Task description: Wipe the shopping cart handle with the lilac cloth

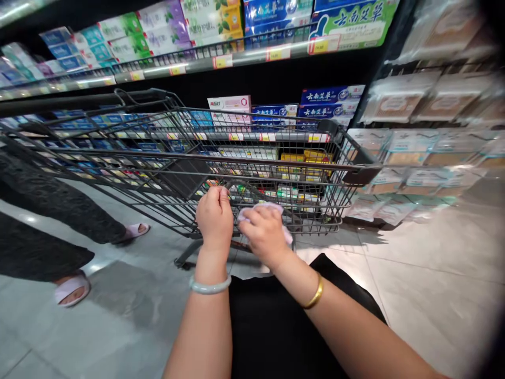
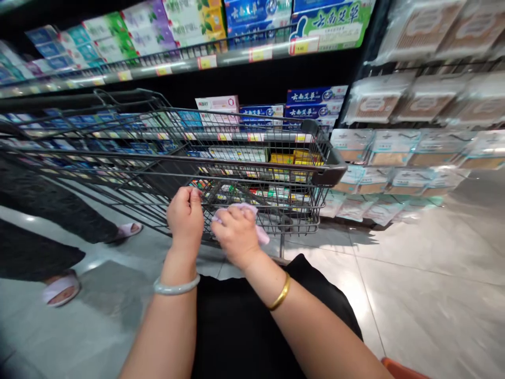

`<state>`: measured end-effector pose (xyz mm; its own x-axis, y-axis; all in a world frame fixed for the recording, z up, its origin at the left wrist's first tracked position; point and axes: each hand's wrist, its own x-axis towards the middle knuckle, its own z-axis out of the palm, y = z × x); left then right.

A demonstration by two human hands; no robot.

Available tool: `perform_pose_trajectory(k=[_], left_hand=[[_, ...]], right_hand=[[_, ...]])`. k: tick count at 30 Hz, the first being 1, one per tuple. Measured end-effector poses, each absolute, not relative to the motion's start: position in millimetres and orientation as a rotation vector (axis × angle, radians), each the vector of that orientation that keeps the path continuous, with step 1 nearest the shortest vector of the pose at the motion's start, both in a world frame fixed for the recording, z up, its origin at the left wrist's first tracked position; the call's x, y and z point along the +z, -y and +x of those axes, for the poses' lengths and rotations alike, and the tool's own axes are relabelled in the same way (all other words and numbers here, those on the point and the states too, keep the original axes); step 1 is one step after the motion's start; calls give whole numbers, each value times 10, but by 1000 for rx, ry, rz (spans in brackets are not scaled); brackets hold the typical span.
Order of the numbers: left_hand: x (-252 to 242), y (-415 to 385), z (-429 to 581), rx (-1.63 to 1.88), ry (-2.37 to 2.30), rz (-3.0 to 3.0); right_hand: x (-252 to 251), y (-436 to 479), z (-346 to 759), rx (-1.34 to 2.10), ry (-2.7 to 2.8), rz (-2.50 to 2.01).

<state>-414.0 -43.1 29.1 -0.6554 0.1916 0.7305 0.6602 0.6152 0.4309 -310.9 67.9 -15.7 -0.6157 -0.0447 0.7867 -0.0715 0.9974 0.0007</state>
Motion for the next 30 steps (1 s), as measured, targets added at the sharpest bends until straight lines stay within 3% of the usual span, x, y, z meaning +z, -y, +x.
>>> perform_pose_trajectory(k=[14, 30], left_hand=[[239, 567, -4192, -957, 2368, -553], [234, 469, -4162, -934, 2453, -600]], right_hand=[[-401, -513, -3367, -71, 2315, 243], [-279, -650, -3270, -116, 2335, 234]])
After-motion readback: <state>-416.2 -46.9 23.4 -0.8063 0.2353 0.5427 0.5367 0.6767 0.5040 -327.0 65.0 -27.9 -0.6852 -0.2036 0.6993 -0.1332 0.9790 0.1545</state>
